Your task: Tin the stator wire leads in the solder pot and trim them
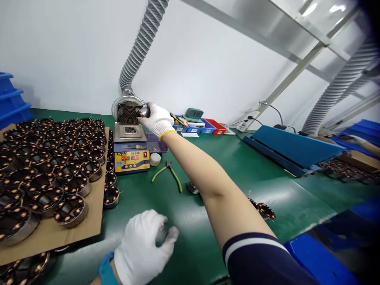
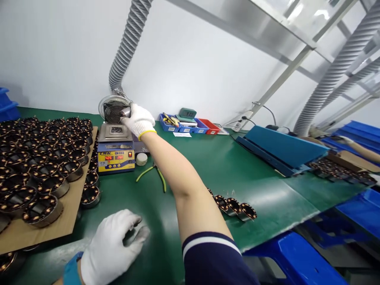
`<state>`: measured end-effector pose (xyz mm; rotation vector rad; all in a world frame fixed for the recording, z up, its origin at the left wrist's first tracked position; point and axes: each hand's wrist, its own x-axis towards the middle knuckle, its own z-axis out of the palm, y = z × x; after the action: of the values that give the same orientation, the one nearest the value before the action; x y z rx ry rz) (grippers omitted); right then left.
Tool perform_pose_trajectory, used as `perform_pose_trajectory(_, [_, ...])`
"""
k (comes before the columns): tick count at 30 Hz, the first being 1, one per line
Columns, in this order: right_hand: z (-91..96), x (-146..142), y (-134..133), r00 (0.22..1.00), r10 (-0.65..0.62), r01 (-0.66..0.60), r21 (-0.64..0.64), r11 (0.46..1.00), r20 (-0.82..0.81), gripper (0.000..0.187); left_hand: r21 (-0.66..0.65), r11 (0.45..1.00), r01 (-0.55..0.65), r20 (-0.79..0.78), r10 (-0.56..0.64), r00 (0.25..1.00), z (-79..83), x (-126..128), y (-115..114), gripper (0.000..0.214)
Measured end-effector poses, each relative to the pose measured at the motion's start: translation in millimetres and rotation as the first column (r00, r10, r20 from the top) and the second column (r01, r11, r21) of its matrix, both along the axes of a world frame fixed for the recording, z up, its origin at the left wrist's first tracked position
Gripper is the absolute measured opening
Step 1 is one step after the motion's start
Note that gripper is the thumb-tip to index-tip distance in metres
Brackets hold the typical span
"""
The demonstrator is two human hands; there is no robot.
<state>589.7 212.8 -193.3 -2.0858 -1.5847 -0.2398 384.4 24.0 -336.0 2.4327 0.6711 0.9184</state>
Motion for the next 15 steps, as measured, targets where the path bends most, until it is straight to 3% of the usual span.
perform_pose_trajectory(2, [4.9,-5.0,24.7,0.993,0.0,0.006,-0.054,0.998,0.117,0.044,0.146,0.989,-0.03,0.029,0.026,0.999,-3.0,-0.4,1.5,0.015])
perform_pose_trajectory(5, [1.1,-14.5,44.7,0.966,0.011,0.023,-0.127,0.992,0.259,0.042,0.251,0.965,-0.076,0.071,0.06,0.996,-2.5,-1.2,4.5,0.014])
perform_pose_trajectory(8, [-6.2,-21.1,50.3,0.941,0.033,0.027,-0.171,0.985,0.337,0.042,0.295,0.951,-0.09,0.077,0.07,0.995,0.4,-1.8,4.6,0.015])
perform_pose_trajectory(15, [-14.3,-22.2,51.6,0.938,0.039,0.033,-0.202,0.979,0.343,0.04,0.31,0.945,-0.104,0.076,0.084,0.993,2.5,-1.7,2.1,0.017])
